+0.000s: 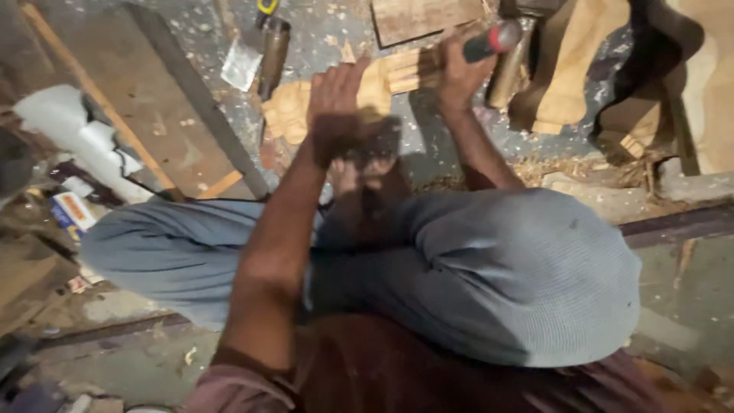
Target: The person carves and shapes a wooden leg using a chisel and a hammer while sitting on the floor.
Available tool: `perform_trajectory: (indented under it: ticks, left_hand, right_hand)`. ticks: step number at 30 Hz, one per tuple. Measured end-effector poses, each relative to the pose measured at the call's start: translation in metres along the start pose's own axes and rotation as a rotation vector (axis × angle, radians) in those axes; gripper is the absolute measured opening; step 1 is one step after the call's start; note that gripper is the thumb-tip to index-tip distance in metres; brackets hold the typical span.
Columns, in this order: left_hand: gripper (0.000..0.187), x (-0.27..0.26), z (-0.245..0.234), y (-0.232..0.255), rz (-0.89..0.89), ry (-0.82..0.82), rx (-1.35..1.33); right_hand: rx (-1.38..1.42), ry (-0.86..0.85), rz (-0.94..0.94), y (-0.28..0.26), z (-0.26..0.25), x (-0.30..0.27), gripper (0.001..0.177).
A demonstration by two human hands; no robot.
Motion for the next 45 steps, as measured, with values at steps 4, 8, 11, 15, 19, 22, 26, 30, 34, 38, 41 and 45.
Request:
perform_trajectory:
  ticks: [4, 8, 11, 15, 19, 22, 26, 30, 34, 38, 41, 45]
  left_hand:
    - [0.083, -0.003, -0.004, 0.008, 0.076, 0.148, 0.033]
    - [0.065, -0.016, -0.006, 0.006, 0.004, 0.096, 0.066]
    - [0.069, 0.002, -0.004, -0.001, 0.030, 0.096, 0.092]
    - [0.089, -0.001, 0.006, -0.012, -0.064, -0.002, 0.008]
    - [0.088, 0.000, 0.010, -0.010, -0.028, 0.033, 0.024]
    - [0.091, 0.002, 0.013, -0.017, -0.027, 0.034, 0.041]
    - [0.092, -0.009, 0.019, -0.026, -0.067, -0.047, 0.094]
    - [0.104, 0.001, 0.013, -0.019, -0.097, -0.104, 0.003]
    - [0.103, -0.002, 0.018, -0.024, -0.138, -0.114, -0.009]
    - [0.103, -0.009, 0.023, -0.022, -0.087, -0.079, 0.062]
    - [0.104, 0.005, 0.022, -0.022, -0.109, -0.087, 0.040]
    - [0.104, -0.003, 0.017, -0.019, -0.114, -0.096, 0.063]
  right_hand:
    - [0.306, 0.120, 0.438, -0.003, -0.026, 0.019, 0.013]
    - [0.661, 0.036, 0.389, 0.007, -0.037, 0.041, 0.028]
    - [0.589, 0.089, 0.411, 0.002, -0.037, 0.038, 0.031]
    - [0.723, 0.040, 0.466, -0.016, -0.028, 0.023, 0.026]
    - [0.319, 0.096, 0.398, -0.012, -0.010, 0.007, 0.016]
    - [0.513, 0.106, 0.411, -0.008, -0.018, 0.010, 0.022]
    - [0.853, 0.093, 0.525, -0.003, -0.039, 0.023, 0.015]
    - [0.579, -0.040, 0.277, -0.010, -0.002, 0.008, 0.018]
    - [0.611, 0.100, 0.340, -0.008, -0.042, 0.022, 0.013]
    - [0.681, 0.083, 0.355, -0.006, -0.034, -0.001, 0.018]
    - [0.592, 0.152, 0.437, 0.001, -0.006, 0.003, 0.017]
    - [0.569, 0.151, 0.235, -0.022, -0.031, 0.022, 0.014]
Point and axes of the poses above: each hand's wrist, its own x-axis towards the middle knuckle, its own z-axis out of the palm, y = z × x, the point moved 4 cm from there along x, towards the middle knuckle, and after that the axes turned 13 degrees about -x, right-handed, at the moved point
